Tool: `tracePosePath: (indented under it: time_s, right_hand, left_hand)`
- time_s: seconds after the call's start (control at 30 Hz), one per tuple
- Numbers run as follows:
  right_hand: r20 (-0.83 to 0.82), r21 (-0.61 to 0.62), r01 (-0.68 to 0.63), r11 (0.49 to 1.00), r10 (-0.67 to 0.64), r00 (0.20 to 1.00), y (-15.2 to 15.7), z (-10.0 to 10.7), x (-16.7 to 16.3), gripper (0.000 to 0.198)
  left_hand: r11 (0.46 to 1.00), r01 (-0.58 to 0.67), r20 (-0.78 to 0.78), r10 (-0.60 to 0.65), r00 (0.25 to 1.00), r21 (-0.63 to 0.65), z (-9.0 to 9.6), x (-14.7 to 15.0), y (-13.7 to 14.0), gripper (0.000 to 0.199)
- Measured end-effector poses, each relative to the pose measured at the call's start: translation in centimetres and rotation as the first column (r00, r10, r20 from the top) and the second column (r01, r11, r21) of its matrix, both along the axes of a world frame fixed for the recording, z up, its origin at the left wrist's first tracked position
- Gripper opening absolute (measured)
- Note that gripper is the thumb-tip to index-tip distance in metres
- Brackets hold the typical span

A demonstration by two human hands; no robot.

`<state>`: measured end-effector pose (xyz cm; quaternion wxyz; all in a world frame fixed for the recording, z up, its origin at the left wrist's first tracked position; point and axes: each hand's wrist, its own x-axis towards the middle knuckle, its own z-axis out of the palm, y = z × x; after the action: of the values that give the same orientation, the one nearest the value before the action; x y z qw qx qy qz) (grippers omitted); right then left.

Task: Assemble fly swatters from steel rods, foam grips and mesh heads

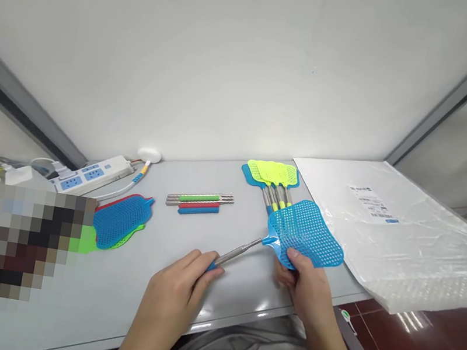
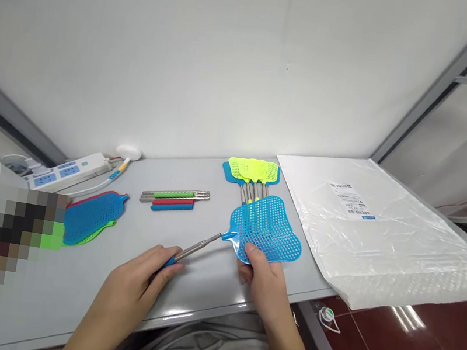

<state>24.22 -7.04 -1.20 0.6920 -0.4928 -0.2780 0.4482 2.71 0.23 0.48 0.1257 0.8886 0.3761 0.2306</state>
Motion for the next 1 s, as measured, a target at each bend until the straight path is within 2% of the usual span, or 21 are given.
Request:
tracePosePath:
  time_s: [0.17,0.4,0.77,1.0]
  right_hand:
    - [0.014,-0.010,-0.060,0.998,0.060,0.998,0.0,0.1,0.0,0.041]
    - [-0.010,0.024,0.067,0.997,-0.067,0.998,0.3,-0.2,0.1,0.032]
    - [0.044,0.070,0.085,0.994,-0.088,0.995,0.2,-1.0,0.2,0.028]
    - [0.112,0.051,0.084,0.995,-0.089,0.990,-0.2,-1.2,0.3,0.027]
  left_hand:
    - [0.999,0.034,-0.012,-0.034,0.999,0.034,-0.3,-0.2,0.1,0.025]
    - [1.000,0.015,-0.044,-0.016,0.999,-0.021,-0.1,-0.3,0.1,0.023]
    - [0.999,0.054,0.000,-0.054,0.999,0.010,-0.1,-0.2,-0.1,0.023]
    - [0.997,0.073,0.018,-0.073,0.997,0.004,-0.3,-0.5,-0.2,0.024]
